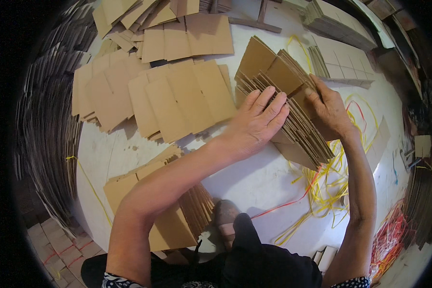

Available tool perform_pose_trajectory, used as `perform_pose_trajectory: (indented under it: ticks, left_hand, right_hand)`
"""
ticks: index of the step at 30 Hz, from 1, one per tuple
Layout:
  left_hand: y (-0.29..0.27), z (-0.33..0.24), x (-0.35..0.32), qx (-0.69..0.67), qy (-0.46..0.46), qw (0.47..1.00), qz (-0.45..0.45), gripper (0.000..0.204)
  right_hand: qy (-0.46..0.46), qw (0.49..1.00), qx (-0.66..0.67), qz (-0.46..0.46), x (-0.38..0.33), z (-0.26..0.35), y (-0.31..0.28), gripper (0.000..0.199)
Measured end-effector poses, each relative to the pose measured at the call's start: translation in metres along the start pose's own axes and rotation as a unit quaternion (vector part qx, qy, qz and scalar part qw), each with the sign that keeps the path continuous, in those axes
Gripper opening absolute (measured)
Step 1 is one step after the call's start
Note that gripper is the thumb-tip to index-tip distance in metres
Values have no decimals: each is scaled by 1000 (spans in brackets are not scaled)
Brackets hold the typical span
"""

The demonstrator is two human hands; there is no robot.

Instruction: The person gathers and stacks flat cardboard pieces on the floor, aligns them into a neat pile, and then ties the stack with a yellow plastic strap. The person handles the cardboard by hand and uses a strap to secure the bundle.

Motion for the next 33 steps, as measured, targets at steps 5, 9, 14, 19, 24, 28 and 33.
perform_pose_trajectory:
  ticks: [5, 9, 14, 19, 24, 28, 33]
  left_hand:
    - [-1, -3, 0, 0, 10, 1000, -11, 45]
    - [-4, 0, 3, 12, 5, 1000, 20, 44]
    - [0, 1, 2, 15, -11, 999, 27, 43]
    - [4, -3, 4, 7, 0, 1000, 11, 44]
    - [-2, -1, -2, 11, 15, 1000, 12, 48]
    - [-3, -3, -3, 12, 20, 999, 32, 52]
    - [-3, -1, -6, 10, 19, 999, 37, 53]
  right_hand:
    - [37, 997, 63, -2, -12, 7, -11, 42]
    - [47, 998, 27, -17, -26, 21, -37, 43]
    - [41, 997, 58, -15, -52, 15, -46, 42]
    - [55, 998, 36, -8, -62, -3, -34, 40]
    - [79, 996, 20, 31, -49, 24, -39, 39]
    - [2, 999, 10, -53, -38, 33, -59, 37]
    - [-16, 998, -36, -55, -41, 42, -70, 37]
Point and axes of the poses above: each hand's wrist, its own x-axis towards the middle knuckle, its own y-axis out of the palm, z = x × y, the point moved 5 cm from there along x, towards the middle knuckle, and after that the axes turned 11 degrees about -z, right-handed, at the moved point
